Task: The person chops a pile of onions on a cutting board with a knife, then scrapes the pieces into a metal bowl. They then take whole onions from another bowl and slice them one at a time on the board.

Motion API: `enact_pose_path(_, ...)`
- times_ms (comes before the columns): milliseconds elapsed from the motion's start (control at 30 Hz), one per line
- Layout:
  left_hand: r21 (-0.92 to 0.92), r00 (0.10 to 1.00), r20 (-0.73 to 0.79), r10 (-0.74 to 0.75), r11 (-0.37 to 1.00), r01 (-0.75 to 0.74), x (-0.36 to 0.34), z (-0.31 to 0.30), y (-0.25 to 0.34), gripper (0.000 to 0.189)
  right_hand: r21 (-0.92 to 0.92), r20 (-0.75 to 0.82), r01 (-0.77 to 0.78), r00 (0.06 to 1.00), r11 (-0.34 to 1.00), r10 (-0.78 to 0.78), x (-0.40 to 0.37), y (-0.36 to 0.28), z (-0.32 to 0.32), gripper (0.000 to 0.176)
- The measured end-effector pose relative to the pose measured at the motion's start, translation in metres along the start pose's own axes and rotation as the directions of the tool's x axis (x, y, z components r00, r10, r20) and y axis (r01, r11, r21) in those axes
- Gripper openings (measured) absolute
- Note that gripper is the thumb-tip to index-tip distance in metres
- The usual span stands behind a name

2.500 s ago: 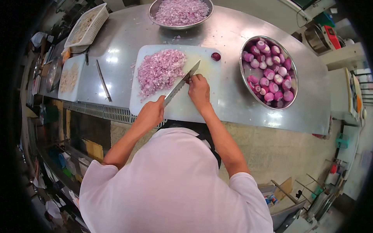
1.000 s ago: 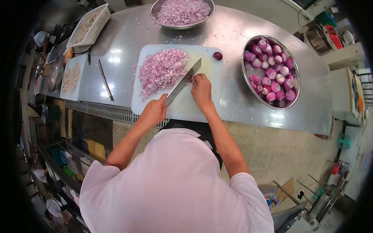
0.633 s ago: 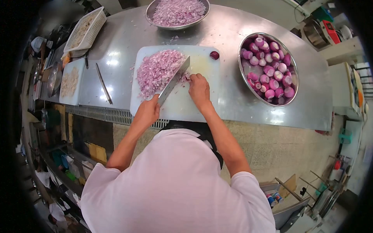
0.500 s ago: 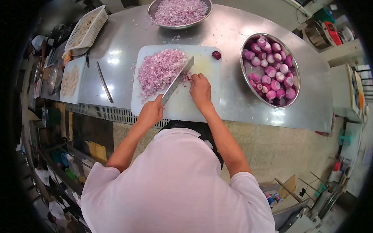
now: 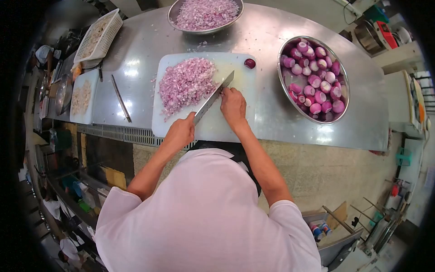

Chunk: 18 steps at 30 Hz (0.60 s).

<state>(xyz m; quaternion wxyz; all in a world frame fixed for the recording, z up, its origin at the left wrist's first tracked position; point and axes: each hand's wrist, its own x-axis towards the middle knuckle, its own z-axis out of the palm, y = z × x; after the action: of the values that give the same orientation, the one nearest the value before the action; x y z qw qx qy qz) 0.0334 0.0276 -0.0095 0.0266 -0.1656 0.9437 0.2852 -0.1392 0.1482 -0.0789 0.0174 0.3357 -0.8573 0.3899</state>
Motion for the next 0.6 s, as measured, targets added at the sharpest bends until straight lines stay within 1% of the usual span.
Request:
enact_pose_path(100, -0.002, 0.999, -0.031, -0.013, 1.0, 0.013, -0.005, -0.011, 0.011, 0.025, -0.01, -0.004, 0.001, 1.0, 1.0, -0.001, -0.002, 0.004, -0.004, 0.005)
enact_pose_path(133, -0.001, 0.999, -0.033, -0.014, 1.0, 0.014, -0.003, -0.006, 0.008, 0.025, -0.027, 0.003, -0.013, 1.0, 1.0, 0.013, -0.002, 0.003, -0.005, 0.005)
enact_pose_path(200, -0.013, 0.999, 0.035, -0.012, 1.0, 0.013, 0.0, 0.0, 0.002, 0.023, -0.033, 0.009, -0.023, 1.0, 0.999, 0.023, -0.001, 0.001, -0.002, 0.006)
enact_pose_path(267, -0.011, 1.0, 0.025, -0.013, 1.0, 0.014, -0.002, -0.008, 0.004, 0.023, 0.006, -0.035, 0.007, 0.999, 1.0, -0.007, 0.0, 0.005, -0.002, 0.005)
enact_pose_path(367, -0.036, 1.0, 0.013, -0.017, 0.999, 0.017, -0.002, -0.002, 0.009, 0.021, 0.0, -0.03, -0.015, 0.999, 1.0, 0.015, -0.001, 0.004, -0.004, 0.004)
enact_pose_path(433, -0.049, 1.0, 0.01, -0.024, 0.999, 0.024, -0.004, -0.004, 0.007, 0.02, -0.001, -0.028, -0.003, 1.0, 1.0, 0.003, 0.001, 0.003, -0.002, 0.004)
enact_pose_path(533, -0.057, 1.0, -0.006, 0.024, 0.998, -0.024, -0.001, -0.009, 0.01, 0.02, -0.011, -0.048, 0.003, 0.999, 1.0, -0.004, 0.001, 0.01, -0.01, 0.003)
enact_pose_path(600, -0.134, 1.0, -0.016, 0.007, 0.991, -0.009, -0.006, -0.01, 0.012, 0.02, 0.004, -0.059, 0.012, 0.998, 1.0, -0.012, 0.004, 0.012, -0.014, 0.002)
